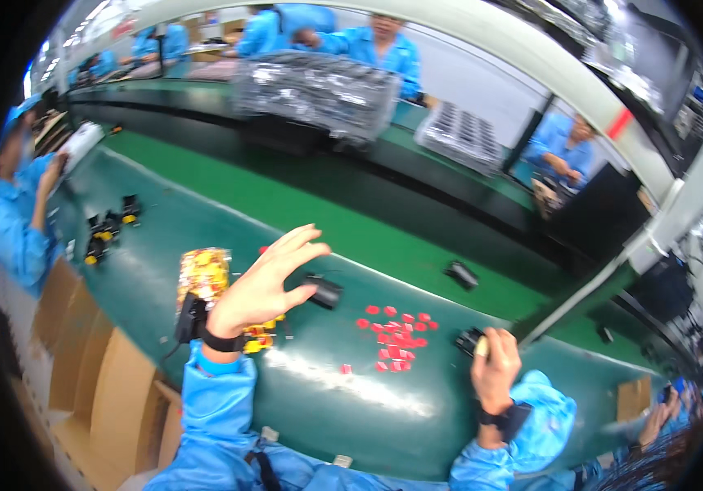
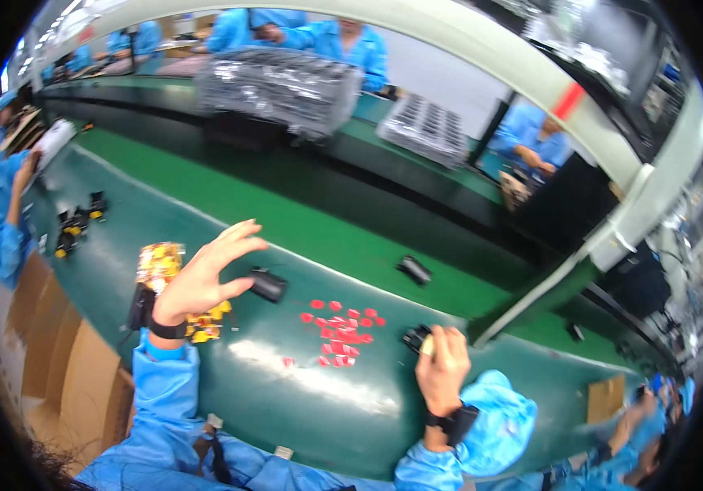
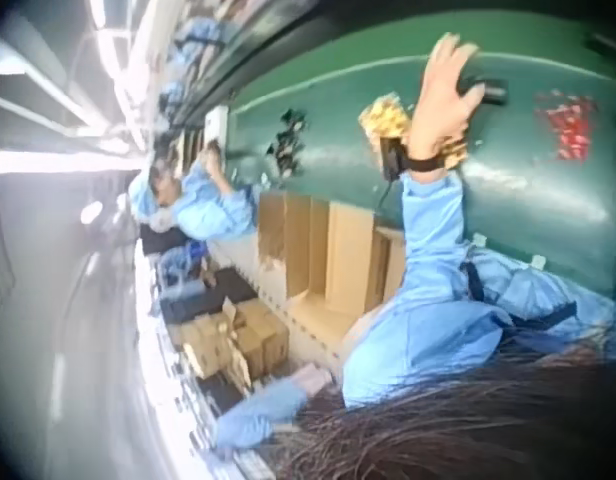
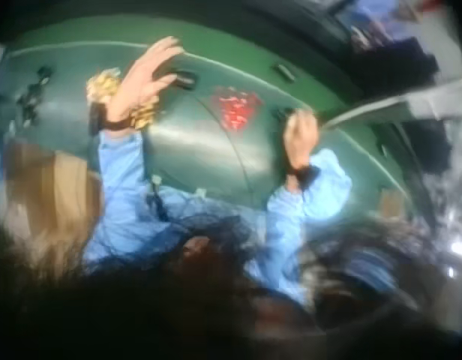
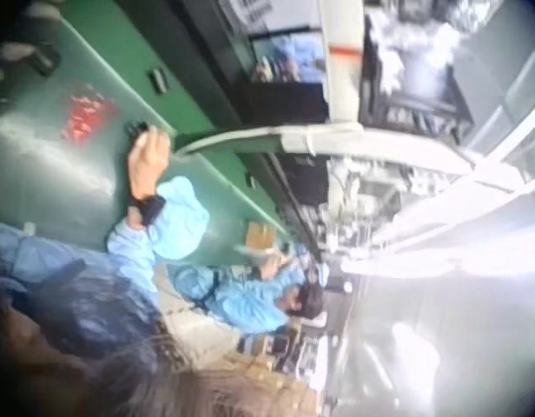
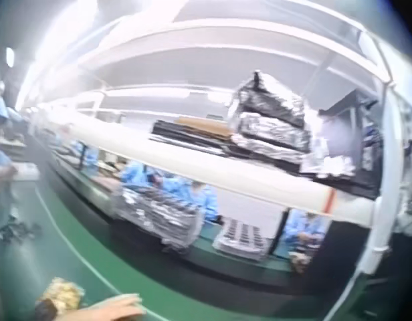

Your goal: Assembling small plastic housing parts with yellow pins and red gaskets on a conveyor belt.

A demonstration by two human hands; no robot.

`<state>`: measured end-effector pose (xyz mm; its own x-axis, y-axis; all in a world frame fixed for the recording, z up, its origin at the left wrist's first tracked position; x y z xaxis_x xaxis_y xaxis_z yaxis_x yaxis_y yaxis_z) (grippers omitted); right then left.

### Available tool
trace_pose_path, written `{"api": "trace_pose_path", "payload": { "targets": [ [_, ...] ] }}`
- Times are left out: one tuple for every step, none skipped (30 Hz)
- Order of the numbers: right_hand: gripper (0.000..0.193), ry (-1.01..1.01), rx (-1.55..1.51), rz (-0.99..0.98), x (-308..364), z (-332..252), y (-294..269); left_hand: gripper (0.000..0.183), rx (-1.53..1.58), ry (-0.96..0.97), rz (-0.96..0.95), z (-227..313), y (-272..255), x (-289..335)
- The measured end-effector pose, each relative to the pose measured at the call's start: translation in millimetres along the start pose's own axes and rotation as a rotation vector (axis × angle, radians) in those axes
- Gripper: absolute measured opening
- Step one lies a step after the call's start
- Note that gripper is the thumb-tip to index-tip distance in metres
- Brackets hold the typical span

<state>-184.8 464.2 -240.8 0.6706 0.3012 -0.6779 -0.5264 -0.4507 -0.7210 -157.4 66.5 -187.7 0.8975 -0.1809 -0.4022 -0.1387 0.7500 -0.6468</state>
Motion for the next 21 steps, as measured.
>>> {"api": "trace_pose_path", "payload": {
  "targets": [
    [0.024, -0.007, -0.017, -0.025, 0, -5, 0, 0.045, -0.007, 0.061, 0.155, 1, -11, 1],
    [0.023, -0.028, -0.052, -0.033, -4, -12, 3, 0.036, 0.053, -0.049, 0.218, -2, -22, 7],
    [0.022, -0.047, -0.082, -0.039, -6, -19, 7, 0.027, 0.115, -0.154, 0.283, -4, -32, 14],
    [0.021, -0.098, -0.097, -0.049, -6, -25, 14, 0.016, 0.122, -0.188, 0.391, -12, -36, 22],
    [0.021, -0.098, -0.109, -0.051, -6, -29, 17, 0.016, 0.112, -0.195, 0.392, -12, -40, 27],
    [0.021, -0.107, -0.126, -0.072, -6, -33, 19, 0.016, 0.036, -0.325, 0.225, -16, -41, 32],
    [0.021, -0.113, -0.140, -0.093, -7, -37, 21, 0.016, -0.038, -0.450, 0.055, -18, -40, 35],
    [0.020, -0.114, -0.110, -0.083, -10, -41, 20, 0.020, -0.229, -0.459, -0.049, -11, -34, 33],
    [0.020, -0.111, -0.110, -0.086, -8, -40, 19, 0.020, -0.377, -0.410, -0.147, -14, -24, 36],
    [0.023, -0.091, -0.089, -0.110, -5, -38, 19, 0.020, -0.485, -0.382, -0.207, -17, -13, 41],
    [0.026, -0.070, -0.065, -0.128, -3, -35, 20, 0.021, -0.594, -0.347, -0.264, -19, -3, 43],
    [0.026, -0.032, -0.055, -0.122, -1, -31, 19, 0.017, -0.633, -0.350, -0.229, -17, 4, 42],
    [0.026, -0.028, -0.051, -0.119, -1, -30, 18, 0.017, -0.633, -0.343, -0.231, -20, 9, 41],
    [0.024, -0.003, -0.058, -0.090, -3, -29, 15, 0.014, -0.653, -0.282, -0.207, -22, 14, 42],
    [0.023, 0.021, -0.066, -0.060, -5, -29, 13, 0.011, -0.674, -0.220, -0.182, -21, 17, 42],
    [0.019, 0.012, -0.068, -0.023, -5, -31, 11, 0.006, -0.672, -0.219, -0.153, -18, 19, 42],
    [0.019, 0.016, -0.069, -0.019, -6, -31, 11, 0.006, -0.676, -0.215, -0.154, -18, 21, 40],
    [0.018, 0.019, -0.072, 0.012, -6, -31, 8, 0.006, -0.697, -0.237, -0.218, -19, 23, 37],
    [0.017, 0.023, -0.075, 0.044, -7, -31, 6, 0.007, -0.718, -0.259, -0.282, -19, 25, 35],
    [0.017, 0.036, -0.073, 0.054, -6, -31, 5, 0.007, -0.726, -0.246, -0.288, -18, 24, 33],
    [0.016, 0.016, -0.068, 0.088, -6, -32, 3, 0.009, -0.706, -0.270, -0.313, -18, 22, 32]
  ]
}}
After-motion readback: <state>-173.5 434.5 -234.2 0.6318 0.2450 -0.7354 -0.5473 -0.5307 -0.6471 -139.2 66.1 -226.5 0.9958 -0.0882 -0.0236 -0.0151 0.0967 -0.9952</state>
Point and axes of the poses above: each hand's wrist, its own x-axis away from the middle knuckle, its own y-axis out of the palm, z = x × y, the point moved 2 cm from there along -x, towards the middle knuckle, and after that the axes turned 1 degree about -y, right-handed, at the moved point
